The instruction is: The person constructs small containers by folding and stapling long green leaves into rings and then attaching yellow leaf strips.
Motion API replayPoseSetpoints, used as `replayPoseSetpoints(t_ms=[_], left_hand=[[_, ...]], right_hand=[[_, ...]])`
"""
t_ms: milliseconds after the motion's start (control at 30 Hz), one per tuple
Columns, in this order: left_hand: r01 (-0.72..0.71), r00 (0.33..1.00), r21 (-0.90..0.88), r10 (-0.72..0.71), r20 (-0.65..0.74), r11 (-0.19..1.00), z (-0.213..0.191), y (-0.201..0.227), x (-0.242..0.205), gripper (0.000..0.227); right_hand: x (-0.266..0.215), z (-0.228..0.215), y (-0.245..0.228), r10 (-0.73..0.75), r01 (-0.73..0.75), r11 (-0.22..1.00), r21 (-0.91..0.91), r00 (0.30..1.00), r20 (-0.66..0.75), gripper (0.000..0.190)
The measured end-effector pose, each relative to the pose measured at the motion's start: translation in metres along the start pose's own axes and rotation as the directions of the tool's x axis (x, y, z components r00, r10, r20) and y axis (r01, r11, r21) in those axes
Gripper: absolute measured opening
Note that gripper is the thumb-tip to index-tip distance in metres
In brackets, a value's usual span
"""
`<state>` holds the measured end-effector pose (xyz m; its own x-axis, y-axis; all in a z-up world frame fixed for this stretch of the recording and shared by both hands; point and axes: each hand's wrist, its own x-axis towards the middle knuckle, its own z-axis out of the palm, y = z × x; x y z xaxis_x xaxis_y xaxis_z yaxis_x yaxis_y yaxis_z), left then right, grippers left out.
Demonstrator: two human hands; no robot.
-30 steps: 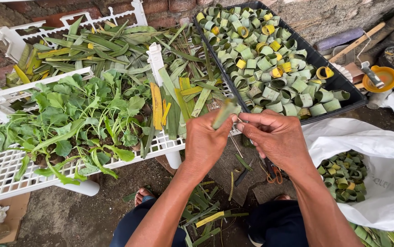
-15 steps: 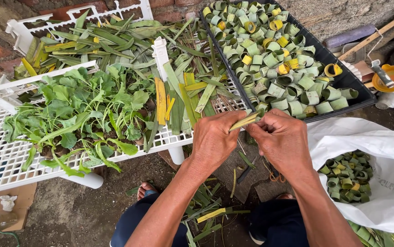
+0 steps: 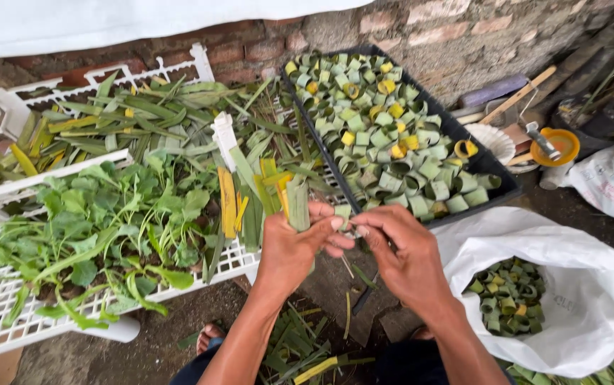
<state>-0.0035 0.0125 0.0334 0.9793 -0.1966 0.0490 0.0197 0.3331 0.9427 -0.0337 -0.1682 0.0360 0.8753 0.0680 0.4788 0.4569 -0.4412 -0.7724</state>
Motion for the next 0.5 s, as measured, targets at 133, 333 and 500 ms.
replayPoseSetpoints(t_ms=[133, 333, 500], left_hand=[[0.097, 0.995, -0.130, -0.101, -0.027, 0.987, 0.000, 0.003, 0.013, 0.009], [0.210, 0.967, -0.273, -0.240, -0.081, 0.939, -0.006, 0.023, 0.029, 0.012], [0.230, 0.951, -0.358, -0.287, -0.113, 0.905, -0.019, 0.040, 0.037, 0.015]], right_hand=[[0.000, 0.002, -0.003, -0.129, 0.126, 0.979, -0.159, 0.992, -0.008, 0.023], [0.028, 0.008, 0.001, -0.143, 0.140, 0.982, -0.128, 0.990, -0.016, 0.025], [0.056, 0.013, 0.019, -0.096, 0.108, 0.993, -0.052, 0.977, 0.190, 0.032]])
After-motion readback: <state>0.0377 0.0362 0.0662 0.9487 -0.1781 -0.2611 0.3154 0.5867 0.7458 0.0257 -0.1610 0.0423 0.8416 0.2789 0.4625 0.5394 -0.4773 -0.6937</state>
